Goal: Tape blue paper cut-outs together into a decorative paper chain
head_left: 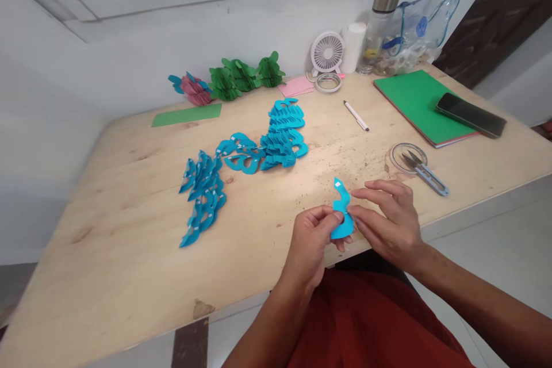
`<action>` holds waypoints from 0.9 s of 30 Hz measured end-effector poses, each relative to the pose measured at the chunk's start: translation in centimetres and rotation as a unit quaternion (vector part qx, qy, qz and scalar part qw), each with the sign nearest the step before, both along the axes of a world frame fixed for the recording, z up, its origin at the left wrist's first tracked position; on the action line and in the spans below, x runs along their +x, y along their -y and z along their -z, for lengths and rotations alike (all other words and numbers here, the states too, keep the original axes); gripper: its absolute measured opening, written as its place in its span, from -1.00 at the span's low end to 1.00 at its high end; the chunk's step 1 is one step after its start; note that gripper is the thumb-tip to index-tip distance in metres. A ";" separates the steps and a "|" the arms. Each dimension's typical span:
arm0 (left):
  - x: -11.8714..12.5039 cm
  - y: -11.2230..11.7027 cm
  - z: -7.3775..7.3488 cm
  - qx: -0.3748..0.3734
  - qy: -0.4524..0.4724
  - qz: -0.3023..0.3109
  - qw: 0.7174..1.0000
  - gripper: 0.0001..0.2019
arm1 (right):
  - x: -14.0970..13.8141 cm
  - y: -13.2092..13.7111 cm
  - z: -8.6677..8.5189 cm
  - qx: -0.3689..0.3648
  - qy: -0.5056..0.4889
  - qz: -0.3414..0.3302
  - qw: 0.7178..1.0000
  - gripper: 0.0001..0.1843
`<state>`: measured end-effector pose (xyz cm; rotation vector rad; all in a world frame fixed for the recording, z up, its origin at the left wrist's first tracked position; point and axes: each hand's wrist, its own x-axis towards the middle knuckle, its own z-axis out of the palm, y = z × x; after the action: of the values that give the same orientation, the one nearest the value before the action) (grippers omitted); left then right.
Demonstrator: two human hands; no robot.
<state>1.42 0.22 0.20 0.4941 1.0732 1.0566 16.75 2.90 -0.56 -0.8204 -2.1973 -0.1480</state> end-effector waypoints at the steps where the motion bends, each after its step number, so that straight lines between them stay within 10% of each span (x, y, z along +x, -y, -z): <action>1: -0.1 0.0 0.0 0.000 0.000 0.002 1.000 -0.84 | 0.0 0.0 -0.1 0.005 0.001 -0.003 1.000 -0.85; 27: -1.1 0.5 0.4 0.016 0.011 -0.012 1.000 -0.85 | 0.4 0.5 -1.1 -0.026 0.111 -0.056 0.992 -0.68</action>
<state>0.28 -0.32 -0.18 0.4943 1.0468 1.0998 17.17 2.45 0.54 -0.7360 -2.4589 -0.1323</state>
